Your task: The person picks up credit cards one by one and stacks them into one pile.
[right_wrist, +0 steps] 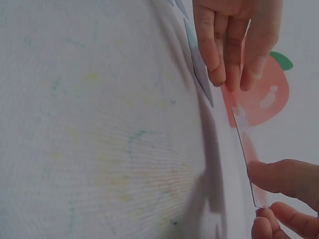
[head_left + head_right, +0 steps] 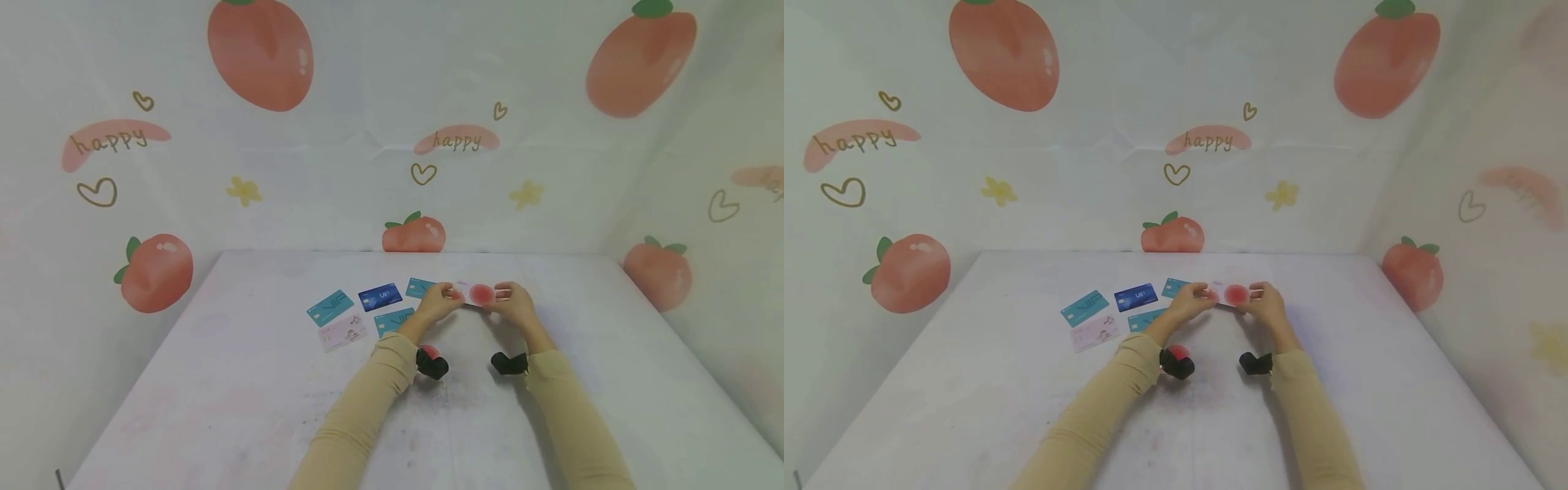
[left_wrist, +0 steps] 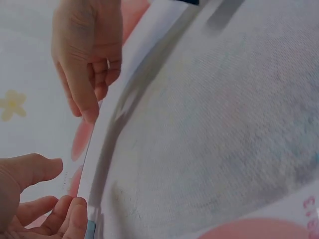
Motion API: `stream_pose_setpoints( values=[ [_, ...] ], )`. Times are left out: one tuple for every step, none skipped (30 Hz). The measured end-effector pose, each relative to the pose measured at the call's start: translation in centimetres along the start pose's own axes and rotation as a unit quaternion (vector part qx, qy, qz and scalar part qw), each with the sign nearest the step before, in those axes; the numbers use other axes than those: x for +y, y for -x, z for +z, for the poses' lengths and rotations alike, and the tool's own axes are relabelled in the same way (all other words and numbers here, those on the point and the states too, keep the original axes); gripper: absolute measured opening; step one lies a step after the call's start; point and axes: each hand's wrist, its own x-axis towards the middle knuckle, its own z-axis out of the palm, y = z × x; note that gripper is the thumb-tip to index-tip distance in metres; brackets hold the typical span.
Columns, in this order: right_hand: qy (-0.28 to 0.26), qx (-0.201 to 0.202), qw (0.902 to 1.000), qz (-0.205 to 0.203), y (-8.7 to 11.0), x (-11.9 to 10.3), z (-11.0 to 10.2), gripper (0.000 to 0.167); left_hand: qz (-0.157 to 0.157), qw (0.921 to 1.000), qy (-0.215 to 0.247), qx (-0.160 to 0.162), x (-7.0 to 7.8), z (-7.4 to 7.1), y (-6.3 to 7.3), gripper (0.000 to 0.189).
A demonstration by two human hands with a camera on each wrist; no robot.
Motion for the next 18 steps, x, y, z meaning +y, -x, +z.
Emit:
stream_pose_setpoints(
  values=[
    [0.002,-0.001,1.0000,-0.007,0.1,-0.1,0.0,0.058,0.001,1.0000,-0.007,0.000,0.0,-0.1,0.0,0.052],
    [0.004,-0.001,0.9999,-0.012,0.1,-0.2,-0.1,0.057,0.003,0.9998,-0.018,0.000,0.0,-0.1,0.0,0.053],
    [0.006,-0.002,0.9998,-0.016,0.2,-0.3,-0.1,0.057,0.004,0.9997,-0.023,-0.002,0.0,-0.2,0.1,0.053],
    [0.008,-0.003,0.9998,-0.021,0.3,-0.4,-0.2,0.057,0.005,0.9996,-0.028,-0.004,0.0,-0.3,0.1,0.054],
    [0.010,-0.004,0.9996,-0.025,0.4,-0.5,-0.2,0.057,0.006,0.9994,-0.033,-0.007,0.0,-0.4,0.2,0.054],
    [0.011,-0.004,0.9995,-0.028,0.4,-0.5,-0.3,0.057,0.007,0.9993,-0.035,-0.010,0.0,-0.5,0.3,0.055],
    [0.014,-0.006,0.9994,-0.030,0.6,-0.6,-0.3,0.057,0.007,0.9991,-0.039,-0.012,0.0,-0.6,0.4,0.055],
    [0.015,-0.006,0.9993,-0.033,0.7,-0.7,-0.3,0.056,0.008,0.9990,-0.042,-0.012,0.0,-0.7,0.5,0.055],
    [0.018,-0.007,0.9992,-0.035,0.7,-0.7,-0.3,0.056,0.008,0.9991,-0.040,-0.014,0.0,-0.8,0.6,0.056],
    [0.020,-0.008,0.9991,-0.037,0.9,-0.8,-0.3,0.056,0.010,0.9990,-0.041,-0.014,-0.1,-1.0,0.7,0.056],
    [0.022,-0.010,0.9989,-0.040,0.9,-0.8,-0.3,0.056,0.011,0.9991,-0.037,-0.015,-0.1,-1.1,0.8,0.056],
    [0.023,-0.011,0.9989,-0.041,1.0,-0.8,-0.3,0.056,0.014,0.9992,-0.034,-0.016,-0.1,-1.2,0.8,0.057],
    [0.022,-0.012,0.9988,-0.042,1.1,-0.9,-0.3,0.056,0.016,0.9993,-0.031,-0.017,-0.1,-1.3,0.9,0.057],
    [0.020,-0.013,0.9988,-0.043,1.2,-0.9,-0.2,0.056,0.019,0.9993,-0.026,-0.019,-0.2,-1.3,0.9,0.057],
    [0.020,-0.014,0.9987,-0.044,1.3,-0.9,-0.2,0.057,0.022,0.9993,-0.021,-0.021,-0.2,-1.4,1.0,0.057],
    [0.019,-0.015,0.9986,-0.047,1.3,-0.9,-0.2,0.057,0.024,0.9993,-0.019,-0.022,-0.3,-1.5,1.0,0.057],
    [0.018,-0.015,0.9985,-0.050,1.4,-0.9,-0.3,0.057,0.025,0.9993,-0.015,-0.025,-0.3,-1.5,1.0,0.057],
    [0.016,-0.015,0.9984,-0.052,1.5,-1.0,-0.3,0.057,0.028,0.9992,-0.014,-0.026,-0.3,-1.6,1.0,0.057]
  ],
)
